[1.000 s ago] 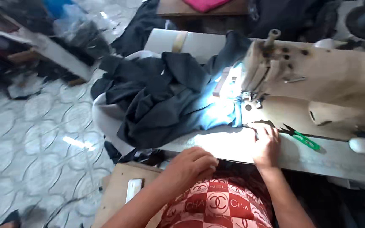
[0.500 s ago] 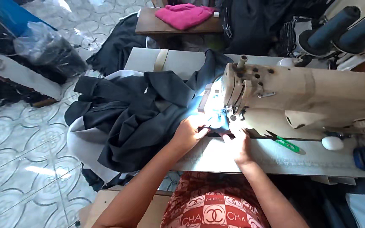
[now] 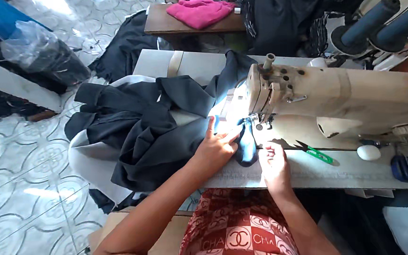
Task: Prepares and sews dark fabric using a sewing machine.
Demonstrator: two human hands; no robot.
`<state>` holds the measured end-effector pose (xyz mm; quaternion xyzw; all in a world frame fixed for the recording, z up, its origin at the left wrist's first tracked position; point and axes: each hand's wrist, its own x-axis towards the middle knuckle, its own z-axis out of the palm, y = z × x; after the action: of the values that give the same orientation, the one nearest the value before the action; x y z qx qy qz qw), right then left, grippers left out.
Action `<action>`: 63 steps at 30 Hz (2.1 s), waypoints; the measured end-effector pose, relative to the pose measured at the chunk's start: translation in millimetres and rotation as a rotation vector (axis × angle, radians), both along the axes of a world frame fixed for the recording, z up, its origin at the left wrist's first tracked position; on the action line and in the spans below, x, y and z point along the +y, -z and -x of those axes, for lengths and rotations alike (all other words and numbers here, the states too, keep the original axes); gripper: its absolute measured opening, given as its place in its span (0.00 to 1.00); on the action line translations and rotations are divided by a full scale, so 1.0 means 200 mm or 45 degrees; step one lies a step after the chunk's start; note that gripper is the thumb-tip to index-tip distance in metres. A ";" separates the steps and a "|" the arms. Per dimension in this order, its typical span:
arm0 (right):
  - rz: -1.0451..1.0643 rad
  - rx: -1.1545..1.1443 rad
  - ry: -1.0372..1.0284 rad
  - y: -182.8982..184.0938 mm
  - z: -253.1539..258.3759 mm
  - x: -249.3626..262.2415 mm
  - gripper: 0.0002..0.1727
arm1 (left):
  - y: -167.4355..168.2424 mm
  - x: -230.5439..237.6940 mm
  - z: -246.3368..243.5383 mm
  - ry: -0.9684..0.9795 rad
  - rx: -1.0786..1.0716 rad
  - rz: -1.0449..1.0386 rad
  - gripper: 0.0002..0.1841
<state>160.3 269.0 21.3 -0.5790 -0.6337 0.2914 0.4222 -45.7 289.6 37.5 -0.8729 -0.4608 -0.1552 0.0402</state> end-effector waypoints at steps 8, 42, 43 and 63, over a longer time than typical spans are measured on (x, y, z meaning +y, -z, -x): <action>0.057 -0.501 -0.083 0.00 0.12 0.05 0.13 | 0.07 -0.04 0.01 0.121 -0.082 -0.035 0.15; -0.173 -0.983 -0.250 0.00 0.08 0.09 0.14 | 0.05 0.10 0.05 0.187 -0.020 0.214 0.21; -0.183 -0.960 -0.249 0.01 0.08 0.11 0.13 | 0.05 0.11 0.05 0.177 -0.019 0.214 0.22; 0.002 -0.760 -0.075 0.06 0.09 0.19 0.27 | -0.01 -0.21 0.24 -0.736 0.076 0.164 0.37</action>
<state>143.0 306.1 9.1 -0.6207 -0.7462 0.1207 0.2081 -93.6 247.7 38.9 -0.7105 -0.6977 -0.0819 0.0408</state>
